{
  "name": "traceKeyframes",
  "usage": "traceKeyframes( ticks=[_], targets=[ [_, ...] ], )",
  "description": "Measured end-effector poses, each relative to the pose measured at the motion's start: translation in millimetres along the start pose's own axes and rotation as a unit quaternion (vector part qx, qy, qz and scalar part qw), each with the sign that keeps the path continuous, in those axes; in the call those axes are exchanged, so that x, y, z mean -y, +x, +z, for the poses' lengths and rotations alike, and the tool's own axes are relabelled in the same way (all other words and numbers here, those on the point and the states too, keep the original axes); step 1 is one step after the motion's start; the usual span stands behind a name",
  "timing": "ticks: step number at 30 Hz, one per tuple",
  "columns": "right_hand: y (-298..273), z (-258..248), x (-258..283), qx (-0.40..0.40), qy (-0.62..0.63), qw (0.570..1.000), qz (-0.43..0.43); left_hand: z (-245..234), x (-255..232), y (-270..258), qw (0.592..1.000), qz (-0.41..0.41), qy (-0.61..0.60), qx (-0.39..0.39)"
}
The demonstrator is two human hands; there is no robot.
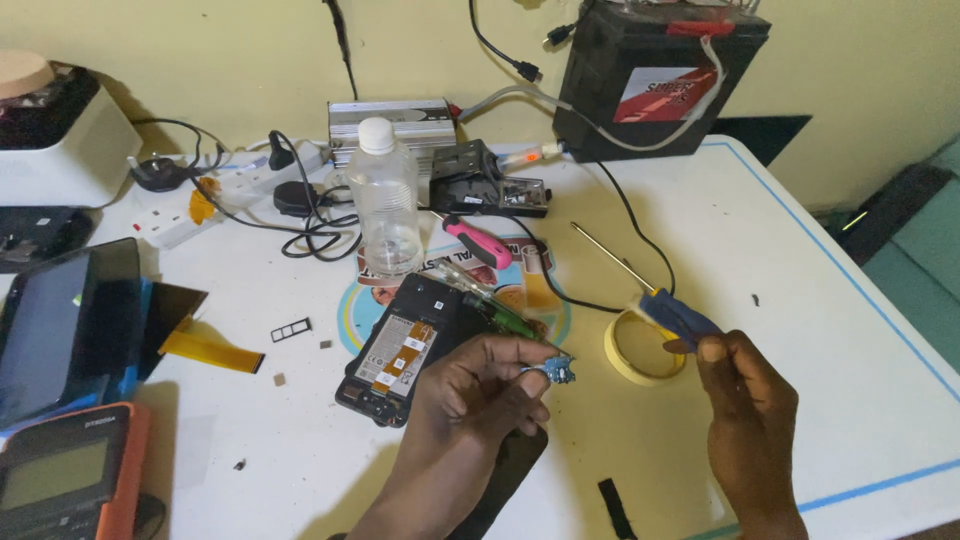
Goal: Cleaning a small electronic circuit board with a toothbrush and cleaning solution at a repair bench.
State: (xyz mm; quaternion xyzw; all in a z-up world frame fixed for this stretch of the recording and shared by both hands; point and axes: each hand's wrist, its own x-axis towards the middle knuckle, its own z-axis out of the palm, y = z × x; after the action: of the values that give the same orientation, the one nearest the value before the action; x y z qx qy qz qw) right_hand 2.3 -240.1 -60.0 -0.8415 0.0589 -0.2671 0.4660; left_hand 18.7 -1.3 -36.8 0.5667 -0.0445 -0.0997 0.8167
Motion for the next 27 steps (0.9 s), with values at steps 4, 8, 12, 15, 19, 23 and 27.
traceKeyframes(
  ticks=[4, 8, 12, 15, 19, 23, 27],
  targets=[
    [-5, 11, 6, 0.108, 0.357, 0.926, 0.055, 1, -8, -3, 0.995, -0.035, -0.095, -0.006],
    [-13, 29, 42, 0.123, 0.335, 0.934, 0.028, 2, -16, -5, 0.992, -0.049, -0.112, -0.026],
    [-10, 38, 64, 0.146, 0.310, 0.939, -0.002, 3, -15, -4, 0.992, -0.031, -0.117, -0.021],
    [-10, 38, 61, 0.120, 0.316, 0.941, 0.009, 5, -21, -8, 0.992, -0.030, -0.124, -0.012],
    [-14, 35, 50, 0.118, 0.425, 0.892, 0.100, 8, -25, -13, 0.992, -0.024, -0.120, -0.014],
    [-14, 36, 51, 0.128, 0.469, 0.873, 0.032, 11, -21, -16, 0.990, 0.050, -0.129, 0.030],
    [-16, 36, 50, 0.151, 0.500, 0.853, 0.009, 12, -20, -18, 0.987, 0.049, -0.150, 0.013]
  ],
)
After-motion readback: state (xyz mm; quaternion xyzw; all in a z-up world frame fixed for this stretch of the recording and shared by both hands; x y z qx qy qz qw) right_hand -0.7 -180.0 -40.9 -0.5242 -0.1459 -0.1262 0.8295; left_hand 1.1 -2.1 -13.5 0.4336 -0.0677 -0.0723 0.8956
